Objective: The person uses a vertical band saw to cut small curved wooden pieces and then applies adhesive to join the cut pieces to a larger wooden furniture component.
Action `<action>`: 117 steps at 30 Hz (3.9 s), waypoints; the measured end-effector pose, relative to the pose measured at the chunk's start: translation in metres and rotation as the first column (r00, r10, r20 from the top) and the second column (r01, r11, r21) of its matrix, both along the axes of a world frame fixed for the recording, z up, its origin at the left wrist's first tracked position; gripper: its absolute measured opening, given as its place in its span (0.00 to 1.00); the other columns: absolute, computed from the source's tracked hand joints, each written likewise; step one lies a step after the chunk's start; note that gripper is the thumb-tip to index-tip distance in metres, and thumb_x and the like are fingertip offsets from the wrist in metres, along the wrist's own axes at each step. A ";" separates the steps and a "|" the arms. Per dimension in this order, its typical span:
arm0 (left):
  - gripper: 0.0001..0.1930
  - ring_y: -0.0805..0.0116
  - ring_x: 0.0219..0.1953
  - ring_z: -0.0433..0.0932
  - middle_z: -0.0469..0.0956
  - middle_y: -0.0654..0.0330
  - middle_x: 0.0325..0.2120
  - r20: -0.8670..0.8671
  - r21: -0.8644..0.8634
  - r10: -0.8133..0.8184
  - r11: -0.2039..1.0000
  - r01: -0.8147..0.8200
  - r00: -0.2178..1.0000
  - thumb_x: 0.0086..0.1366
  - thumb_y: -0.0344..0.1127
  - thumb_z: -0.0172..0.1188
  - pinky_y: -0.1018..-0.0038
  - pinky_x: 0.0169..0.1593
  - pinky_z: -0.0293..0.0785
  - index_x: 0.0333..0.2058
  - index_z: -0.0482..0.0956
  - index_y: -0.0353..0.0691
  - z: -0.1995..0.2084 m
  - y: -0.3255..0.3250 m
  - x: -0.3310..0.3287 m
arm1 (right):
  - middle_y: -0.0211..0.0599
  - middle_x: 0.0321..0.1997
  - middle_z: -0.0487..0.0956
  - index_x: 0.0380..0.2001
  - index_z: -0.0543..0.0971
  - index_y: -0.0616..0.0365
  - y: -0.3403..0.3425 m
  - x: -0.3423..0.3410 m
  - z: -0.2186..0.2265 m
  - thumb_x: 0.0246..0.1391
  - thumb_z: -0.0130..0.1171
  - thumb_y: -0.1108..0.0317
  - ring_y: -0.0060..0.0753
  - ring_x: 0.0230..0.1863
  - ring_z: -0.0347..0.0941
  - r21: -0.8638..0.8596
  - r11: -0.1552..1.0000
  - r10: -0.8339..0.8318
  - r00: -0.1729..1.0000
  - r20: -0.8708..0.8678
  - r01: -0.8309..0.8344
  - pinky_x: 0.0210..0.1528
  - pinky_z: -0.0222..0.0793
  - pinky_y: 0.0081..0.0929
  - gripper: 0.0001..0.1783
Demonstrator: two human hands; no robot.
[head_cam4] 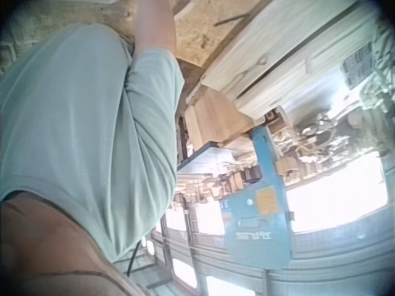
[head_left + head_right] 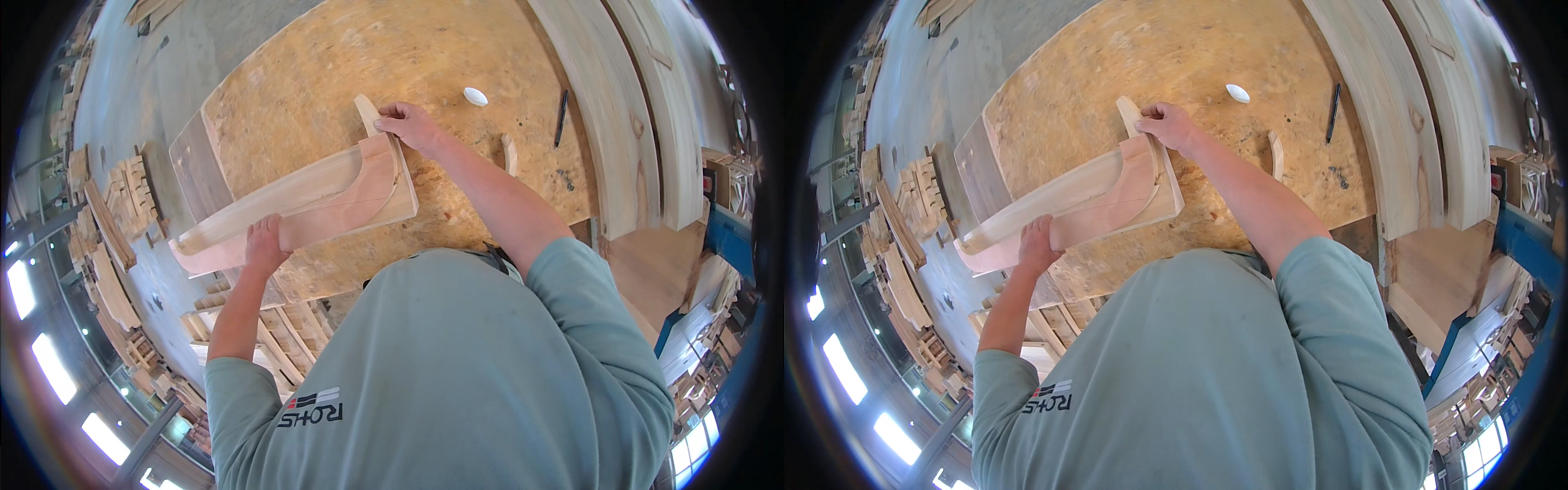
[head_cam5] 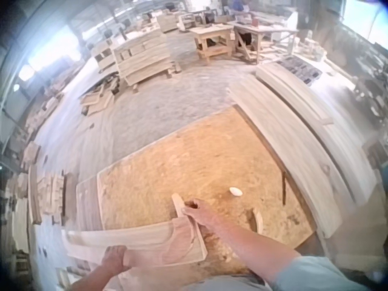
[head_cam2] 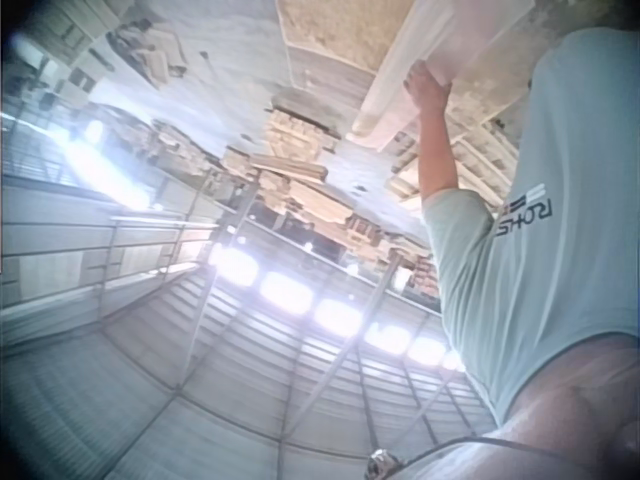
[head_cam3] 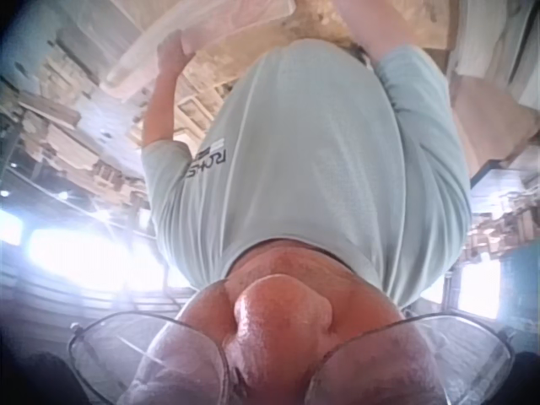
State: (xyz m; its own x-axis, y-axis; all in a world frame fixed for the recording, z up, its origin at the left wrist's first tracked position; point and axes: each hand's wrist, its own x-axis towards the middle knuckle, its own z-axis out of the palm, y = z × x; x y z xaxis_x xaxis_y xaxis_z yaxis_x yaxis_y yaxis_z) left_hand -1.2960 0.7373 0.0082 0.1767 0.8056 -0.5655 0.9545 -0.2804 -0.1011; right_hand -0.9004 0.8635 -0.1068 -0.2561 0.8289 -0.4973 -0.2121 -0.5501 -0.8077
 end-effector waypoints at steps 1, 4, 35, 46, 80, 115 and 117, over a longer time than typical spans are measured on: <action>0.45 0.53 0.62 0.68 0.71 0.53 0.58 -0.003 -0.001 0.007 1.000 -0.007 1.000 0.43 0.41 0.79 0.54 0.67 0.60 0.60 0.64 0.42 0.001 -0.001 0.001 | 0.34 0.42 0.81 0.49 0.80 0.63 0.001 0.000 0.000 0.54 0.70 0.63 0.25 0.44 0.77 -0.013 1.000 0.007 1.000 -0.008 -0.008 0.49 0.73 0.25 0.22; 0.45 0.52 0.63 0.67 0.70 0.53 0.58 0.007 -0.012 0.025 1.000 -0.025 1.000 0.44 0.40 0.79 0.53 0.68 0.59 0.60 0.64 0.42 0.001 0.000 0.000 | 0.34 0.43 0.82 0.48 0.80 0.62 0.006 0.002 0.002 0.53 0.71 0.63 0.25 0.44 0.77 -0.048 0.998 0.042 0.999 -0.013 -0.042 0.48 0.73 0.24 0.22; 0.45 0.50 0.61 0.69 0.71 0.51 0.56 0.020 0.043 0.001 0.999 -0.002 1.000 0.43 0.38 0.79 0.55 0.65 0.63 0.60 0.64 0.40 -0.002 -0.008 -0.007 | 0.43 0.45 0.83 0.55 0.78 0.67 0.010 0.041 0.047 0.54 0.66 0.57 0.32 0.41 0.80 0.162 0.946 0.139 0.801 0.582 -0.282 0.44 0.77 0.32 0.30; 0.52 0.50 0.64 0.67 0.68 0.50 0.61 -0.046 -0.037 -0.006 0.999 0.005 0.999 0.43 0.42 0.80 0.52 0.67 0.63 0.65 0.60 0.38 0.008 -0.002 0.001 | 0.35 0.38 0.81 0.45 0.76 0.62 -0.165 0.105 0.129 0.62 0.60 0.65 0.28 0.37 0.80 -0.082 0.885 -0.465 0.870 -0.164 0.458 0.42 0.80 0.29 0.13; 0.16 0.64 0.35 0.85 0.86 0.50 0.35 0.980 -0.043 -0.163 0.406 0.913 0.119 0.61 0.27 0.64 0.73 0.41 0.78 0.48 0.84 0.38 0.027 -0.551 0.709 | 0.41 0.62 0.71 0.58 0.76 0.51 -0.938 0.331 0.163 0.40 0.79 0.62 0.53 0.61 0.67 0.576 0.497 -0.515 -0.314 0.798 0.649 0.62 0.68 0.46 0.39; 0.19 0.70 0.26 0.79 0.77 0.59 0.30 0.252 -0.968 0.875 0.237 0.088 0.415 0.73 0.48 0.57 0.75 0.28 0.83 0.38 0.75 0.33 -0.006 -0.881 1.282 | 0.38 0.46 0.82 0.47 0.81 0.54 -1.130 0.986 0.118 0.44 0.72 0.67 0.48 0.52 0.74 0.433 0.846 -0.465 0.032 0.885 0.311 0.56 0.72 0.40 0.23; 0.18 0.70 0.27 0.79 0.77 0.59 0.30 0.288 -0.957 0.898 0.278 0.079 0.332 0.74 0.46 0.57 0.74 0.28 0.83 0.39 0.76 0.33 -0.001 -0.890 1.298 | 0.38 0.47 0.82 0.47 0.81 0.54 -1.129 1.008 0.118 0.45 0.71 0.67 0.48 0.53 0.74 0.444 0.852 -0.479 0.071 0.875 0.277 0.57 0.71 0.40 0.23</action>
State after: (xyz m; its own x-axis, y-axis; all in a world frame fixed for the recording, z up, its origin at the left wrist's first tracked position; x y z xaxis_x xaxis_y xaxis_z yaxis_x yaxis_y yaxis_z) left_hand 0.0020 -0.1528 0.0074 0.6540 0.1899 -0.7322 0.3902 0.7446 0.5416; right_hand 0.1081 -0.2658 0.0108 0.6879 0.7242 0.0478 0.6064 -0.5373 -0.5861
